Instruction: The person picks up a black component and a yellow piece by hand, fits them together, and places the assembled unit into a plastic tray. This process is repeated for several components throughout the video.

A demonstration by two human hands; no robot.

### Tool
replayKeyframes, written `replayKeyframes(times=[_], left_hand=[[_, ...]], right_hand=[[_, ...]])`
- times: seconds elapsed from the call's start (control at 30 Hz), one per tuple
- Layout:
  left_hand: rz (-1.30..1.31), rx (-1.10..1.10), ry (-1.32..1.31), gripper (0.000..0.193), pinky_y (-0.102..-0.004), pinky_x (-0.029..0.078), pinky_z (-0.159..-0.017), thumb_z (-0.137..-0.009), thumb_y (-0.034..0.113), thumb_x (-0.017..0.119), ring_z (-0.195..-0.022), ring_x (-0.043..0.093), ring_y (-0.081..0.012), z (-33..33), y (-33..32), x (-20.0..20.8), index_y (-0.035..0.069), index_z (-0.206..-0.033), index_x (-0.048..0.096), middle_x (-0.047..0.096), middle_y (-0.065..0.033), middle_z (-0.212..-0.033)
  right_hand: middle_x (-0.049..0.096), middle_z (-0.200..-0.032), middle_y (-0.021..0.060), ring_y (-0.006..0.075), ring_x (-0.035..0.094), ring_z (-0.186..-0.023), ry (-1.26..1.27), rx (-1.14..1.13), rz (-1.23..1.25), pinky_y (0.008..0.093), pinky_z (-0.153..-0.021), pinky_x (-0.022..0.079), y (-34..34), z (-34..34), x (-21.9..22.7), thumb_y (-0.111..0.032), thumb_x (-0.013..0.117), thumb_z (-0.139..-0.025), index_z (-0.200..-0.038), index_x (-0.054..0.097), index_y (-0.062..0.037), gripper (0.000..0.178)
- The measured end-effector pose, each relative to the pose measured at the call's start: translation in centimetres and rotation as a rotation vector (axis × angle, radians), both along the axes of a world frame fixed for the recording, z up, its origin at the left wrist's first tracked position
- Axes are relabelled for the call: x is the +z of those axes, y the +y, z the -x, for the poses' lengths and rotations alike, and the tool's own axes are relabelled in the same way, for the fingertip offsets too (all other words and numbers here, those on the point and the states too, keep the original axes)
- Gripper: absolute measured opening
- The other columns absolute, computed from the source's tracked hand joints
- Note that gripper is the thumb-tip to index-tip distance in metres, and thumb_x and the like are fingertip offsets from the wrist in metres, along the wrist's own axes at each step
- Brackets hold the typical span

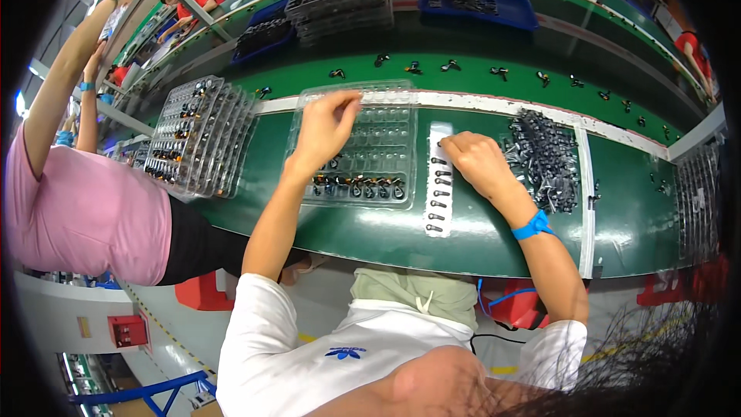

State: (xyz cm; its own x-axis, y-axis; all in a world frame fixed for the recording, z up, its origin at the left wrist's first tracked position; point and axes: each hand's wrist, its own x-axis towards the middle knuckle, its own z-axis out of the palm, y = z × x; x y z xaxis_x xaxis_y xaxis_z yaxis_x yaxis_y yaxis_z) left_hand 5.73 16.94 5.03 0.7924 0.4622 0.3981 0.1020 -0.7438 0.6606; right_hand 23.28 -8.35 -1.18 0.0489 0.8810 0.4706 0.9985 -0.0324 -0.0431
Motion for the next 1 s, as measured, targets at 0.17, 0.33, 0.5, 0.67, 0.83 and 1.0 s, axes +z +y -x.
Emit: replayKeyframes(times=[0.17,0.33,0.5,0.67,0.83,1.0], left_hand=[[-0.235,0.191,0.329,0.019,-0.0348,0.058,-0.075,-0.090,0.015,0.077,-0.084,0.075,-0.0270,6.1,-0.9,0.4,-0.002,-0.096,0.073,0.075,-0.0167,-0.087],[-0.371,0.196,0.310,0.021,-0.0428,0.056,-0.073,-0.081,0.013,0.083,-0.081,0.071,-0.0338,6.9,-1.2,-1.4,0.000,-0.093,0.072,0.073,-0.0158,-0.087],[-0.320,0.181,0.339,0.021,-0.0444,0.056,-0.077,-0.081,0.011,0.081,-0.086,0.070,-0.0347,6.7,-1.8,-1.0,0.001,-0.097,0.073,0.073,-0.0142,-0.088],[-0.215,0.129,0.076,0.021,-0.0295,0.057,-0.068,-0.084,0.000,0.080,-0.081,0.072,-0.0170,6.2,-1.6,-0.6,-0.002,-0.104,0.074,0.074,-0.0108,-0.091],[0.250,-0.185,-0.226,0.020,-0.0285,0.062,-0.086,-0.088,-0.009,0.075,-0.097,0.073,-0.0186,2.8,-5.9,0.8,-0.007,-0.107,0.071,0.069,-0.0122,-0.110],[0.557,-0.379,-0.261,0.031,-0.0312,0.060,-0.094,-0.087,-0.011,0.074,-0.101,0.072,-0.0203,-0.6,-7.8,-0.7,-0.007,-0.118,0.069,0.069,-0.0150,-0.119]], right_hand=[[0.069,-0.094,0.0113,0.0294,0.068,-0.089,0.036,-0.012,-0.069,0.0406,-0.076,0.057,0.7,0.0,-0.6,-0.005,0.064,-0.081,-0.100,0.067,-0.0011,0.019],[0.065,-0.096,0.0107,0.0308,0.065,-0.091,0.247,-0.019,-0.224,0.0412,-0.074,0.056,0.9,-0.1,-1.0,0.006,0.073,-0.075,-0.097,0.067,-0.0022,0.025],[0.063,-0.099,0.0137,0.0317,0.065,-0.091,0.404,0.014,-0.392,0.0385,-0.074,0.054,-0.5,1.5,1.8,0.009,0.071,-0.082,-0.107,0.068,0.0014,0.027],[0.069,-0.099,0.0141,0.0278,0.070,-0.086,0.666,0.036,-0.452,0.0323,-0.073,0.055,-1.7,3.1,2.9,0.007,0.070,-0.089,-0.108,0.071,0.0030,0.019],[0.071,-0.100,0.0137,0.0244,0.071,-0.089,0.770,0.084,-0.462,0.0308,-0.077,0.056,-1.7,4.0,3.9,0.007,0.072,-0.088,-0.108,0.072,0.0031,0.021],[0.074,-0.101,0.0129,0.0214,0.072,-0.091,0.960,0.053,-0.455,0.0304,-0.081,0.056,-2.4,4.2,3.8,0.004,0.074,-0.088,-0.104,0.074,0.0032,0.016]])
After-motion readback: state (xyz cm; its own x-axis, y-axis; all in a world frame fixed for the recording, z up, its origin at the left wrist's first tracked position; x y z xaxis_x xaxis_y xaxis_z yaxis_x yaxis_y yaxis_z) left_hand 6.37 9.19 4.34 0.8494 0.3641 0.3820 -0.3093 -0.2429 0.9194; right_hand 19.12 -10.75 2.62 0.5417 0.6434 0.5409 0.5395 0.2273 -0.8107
